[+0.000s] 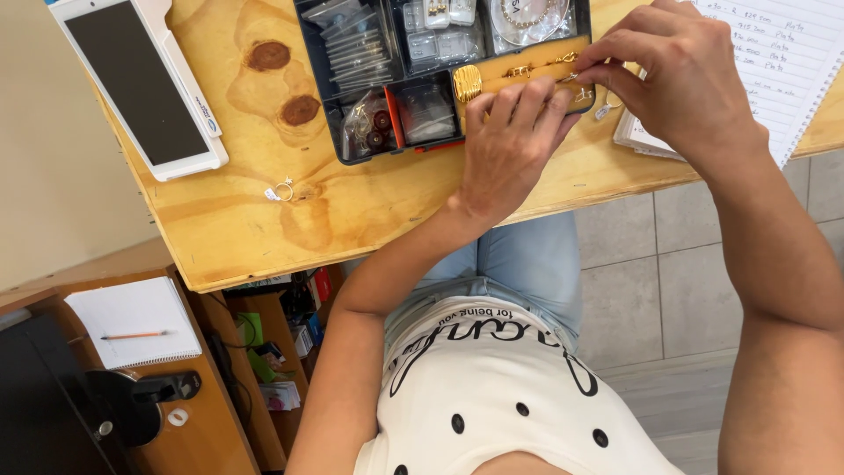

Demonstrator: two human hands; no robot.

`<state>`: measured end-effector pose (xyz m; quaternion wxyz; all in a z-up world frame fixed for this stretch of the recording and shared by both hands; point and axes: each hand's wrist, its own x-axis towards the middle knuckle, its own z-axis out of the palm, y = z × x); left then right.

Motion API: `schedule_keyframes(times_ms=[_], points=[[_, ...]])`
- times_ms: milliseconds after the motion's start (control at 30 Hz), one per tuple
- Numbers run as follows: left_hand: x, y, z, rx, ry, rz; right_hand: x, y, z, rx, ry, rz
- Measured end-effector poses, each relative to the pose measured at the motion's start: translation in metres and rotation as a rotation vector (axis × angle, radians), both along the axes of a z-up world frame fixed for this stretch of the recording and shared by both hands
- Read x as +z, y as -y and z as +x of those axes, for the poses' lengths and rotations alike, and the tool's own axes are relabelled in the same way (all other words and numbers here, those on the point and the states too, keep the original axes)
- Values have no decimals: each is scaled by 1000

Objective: Sorting and organizing small jewelry components like beads, pins, and earrings into a multi-compartment plastic tray.

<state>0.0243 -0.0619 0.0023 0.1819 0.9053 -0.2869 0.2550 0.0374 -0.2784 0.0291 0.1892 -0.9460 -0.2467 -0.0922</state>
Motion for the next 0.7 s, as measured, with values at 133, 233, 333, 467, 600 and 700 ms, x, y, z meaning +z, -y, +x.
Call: schedule_keyframes(times_ms=[133,233,333,467,600,700], points=[[-8,0,-2,-3,1,21,0,2,-2,-15,37,-97],[-7,0,-1,-12,16,1,1,3,-4,-26,47,-141],[-1,0,0,-15,18,-15,2,3,-5,-33,61,-193],[3,0,-1,8,5,17,6,2,-4,-34,52,-299],[4,0,0,-6,-20,-20,14,-3,4,3,21,-328],[5,0,1,-15,-33,-28,7,-3,6,-33,16,-471]])
